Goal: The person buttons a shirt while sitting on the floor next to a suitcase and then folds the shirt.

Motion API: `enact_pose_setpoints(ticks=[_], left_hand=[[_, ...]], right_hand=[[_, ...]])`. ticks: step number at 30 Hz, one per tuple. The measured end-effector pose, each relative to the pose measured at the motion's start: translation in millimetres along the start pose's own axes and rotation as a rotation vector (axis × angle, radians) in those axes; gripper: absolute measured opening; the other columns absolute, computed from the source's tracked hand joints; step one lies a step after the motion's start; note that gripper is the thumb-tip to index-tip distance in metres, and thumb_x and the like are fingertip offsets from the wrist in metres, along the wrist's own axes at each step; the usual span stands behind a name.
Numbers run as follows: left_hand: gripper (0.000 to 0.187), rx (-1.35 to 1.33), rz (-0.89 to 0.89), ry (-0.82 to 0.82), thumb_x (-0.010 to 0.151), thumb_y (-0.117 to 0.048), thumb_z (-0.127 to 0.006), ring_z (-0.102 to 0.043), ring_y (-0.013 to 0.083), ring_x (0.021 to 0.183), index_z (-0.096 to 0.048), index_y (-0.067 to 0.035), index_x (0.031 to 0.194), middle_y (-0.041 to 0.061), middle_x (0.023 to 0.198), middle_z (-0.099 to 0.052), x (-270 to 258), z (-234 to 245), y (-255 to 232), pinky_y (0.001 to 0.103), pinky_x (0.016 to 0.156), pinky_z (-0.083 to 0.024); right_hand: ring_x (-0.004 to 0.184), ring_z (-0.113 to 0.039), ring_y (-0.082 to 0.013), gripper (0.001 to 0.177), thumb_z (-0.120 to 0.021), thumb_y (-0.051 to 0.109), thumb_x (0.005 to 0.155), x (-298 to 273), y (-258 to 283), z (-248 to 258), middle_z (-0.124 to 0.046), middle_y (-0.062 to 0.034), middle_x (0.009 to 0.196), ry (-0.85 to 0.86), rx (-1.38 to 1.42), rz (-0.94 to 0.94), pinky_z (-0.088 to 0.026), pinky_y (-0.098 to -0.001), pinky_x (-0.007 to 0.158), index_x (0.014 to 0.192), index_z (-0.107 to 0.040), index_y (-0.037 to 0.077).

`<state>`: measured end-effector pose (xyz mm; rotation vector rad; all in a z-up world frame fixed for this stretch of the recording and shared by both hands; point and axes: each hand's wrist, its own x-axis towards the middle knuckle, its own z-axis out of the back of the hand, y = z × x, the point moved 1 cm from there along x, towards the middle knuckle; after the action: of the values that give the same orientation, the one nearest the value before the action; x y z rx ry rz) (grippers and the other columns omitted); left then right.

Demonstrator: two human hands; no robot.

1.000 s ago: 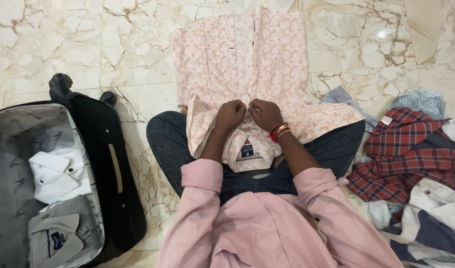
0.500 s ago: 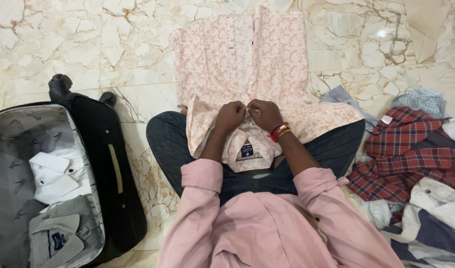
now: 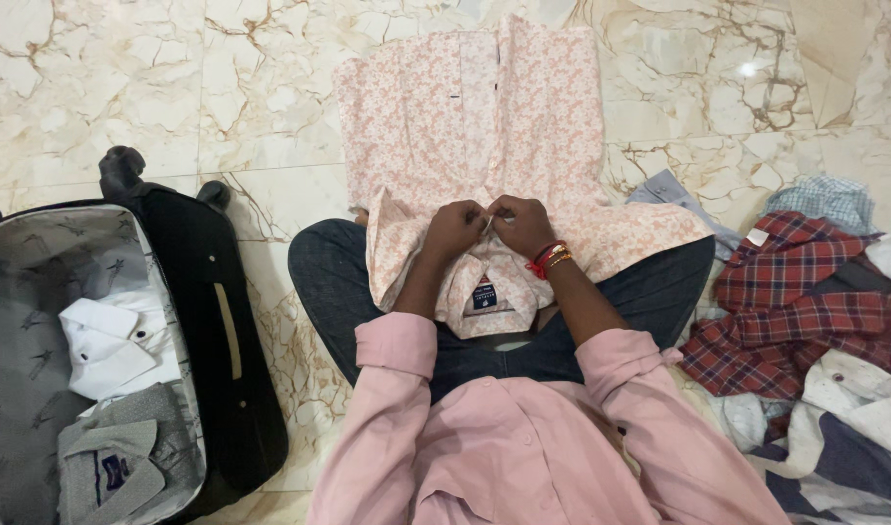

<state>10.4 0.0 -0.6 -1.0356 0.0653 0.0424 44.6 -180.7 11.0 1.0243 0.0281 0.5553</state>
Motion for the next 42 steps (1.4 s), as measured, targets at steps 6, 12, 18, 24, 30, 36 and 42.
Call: enact_pose_setpoints(ticks=[6, 12, 18, 24, 30, 36, 42], left_hand=[[0.024, 0.165, 0.005, -0.06, 0.083, -0.029, -0.068, -0.075, 0.0339, 0.081, -0.078, -0.009, 0.093, 0.016, 0.086, -0.076, -2.2, -2.8, -3.3, 0.044, 0.074, -0.059], [0.024, 0.199, -0.026, -0.069, 0.086, -0.031, -0.067, -0.073, 0.0368, 0.082, -0.076, -0.009, 0.091, 0.017, 0.086, -0.075, -4.4, 0.3, -11.2, 0.047, 0.075, -0.057], [0.023, 0.235, -0.048, -0.085, 0.083, -0.027, -0.064, -0.072, 0.0376, 0.083, -0.077, -0.01, 0.092, 0.017, 0.087, -0.075, -6.3, 2.1, -16.1, 0.048, 0.076, -0.057], [0.017, 0.304, -0.144, -0.197, 0.084, -0.025, -0.064, -0.07, 0.0371, 0.084, -0.074, -0.011, 0.088, 0.014, 0.089, -0.074, -12.0, 2.4, -23.8, 0.05, 0.073, -0.055], [0.014, 0.496, -0.338, -0.275, 0.087, -0.021, -0.065, -0.068, 0.0347, 0.077, -0.069, -0.009, 0.083, 0.012, 0.082, -0.067, -16.3, 0.1, -34.6, 0.05, 0.067, -0.053], [0.012, 0.571, -0.498, -0.258, 0.086, -0.017, -0.064, -0.067, 0.0309, 0.078, -0.069, -0.009, 0.093, 0.01, 0.082, -0.067, -20.6, -3.4, -40.8, 0.048, 0.069, -0.052], [0.019, 0.435, -0.475, -0.169, 0.091, -0.013, -0.064, -0.067, 0.0317, 0.089, -0.069, -0.01, 0.109, 0.009, 0.092, -0.069, -28.7, 17.6, -66.2, 0.045, 0.077, -0.053]], right_hand=[[0.085, -0.077, -0.0173, 0.014, -0.069, 0.009, 0.087, 0.5, -12.9, -3.9, -0.078, -0.0113, 0.09, 0.057, 0.125, -0.032, -0.06, -0.0306, 0.08, 0.098, -0.075, 0.003], [0.08, -0.074, -0.0149, 0.011, -0.073, 0.014, 0.092, 2.9, -9.5, -4.0, -0.078, -0.0099, 0.087, 0.081, 0.081, -0.136, -0.058, -0.0297, 0.075, 0.097, -0.076, 0.004], [0.083, -0.073, -0.0136, 0.013, -0.068, 0.011, 0.092, 1.8, -6.8, -3.2, -0.078, -0.0079, 0.089, 0.092, 0.124, -0.104, -0.058, -0.029, 0.079, 0.101, -0.075, 0.005], [0.079, -0.072, -0.0189, 0.015, -0.069, 0.014, 0.092, 2.1, -3.9, -3.9, -0.077, -0.0102, 0.087, 0.043, 0.044, -0.165, -0.057, -0.0322, 0.075, 0.103, -0.076, 0.006], [0.086, -0.076, -0.0236, 0.016, -0.07, 0.016, 0.092, 0.6, -9.4, -5.3, -0.077, -0.0124, 0.091, -0.009, -0.021, -0.084, -0.06, -0.0328, 0.078, 0.103, -0.076, 0.007], [0.073, -0.073, -0.021, 0.015, -0.067, 0.011, 0.091, 1.8, -24.6, -7.2, -0.075, -0.0125, 0.084, -0.019, 0.008, -0.071, -0.057, -0.0326, 0.071, 0.103, -0.077, 0.008], [0.082, -0.064, -0.0065, 0.017, -0.066, 0.004, 0.096, 6.2, -48.7, -8.4, -0.074, -0.0035, 0.093, -0.089, 0.319, -0.164, -0.053, -0.0241, 0.074, 0.112, -0.074, 0.003]])
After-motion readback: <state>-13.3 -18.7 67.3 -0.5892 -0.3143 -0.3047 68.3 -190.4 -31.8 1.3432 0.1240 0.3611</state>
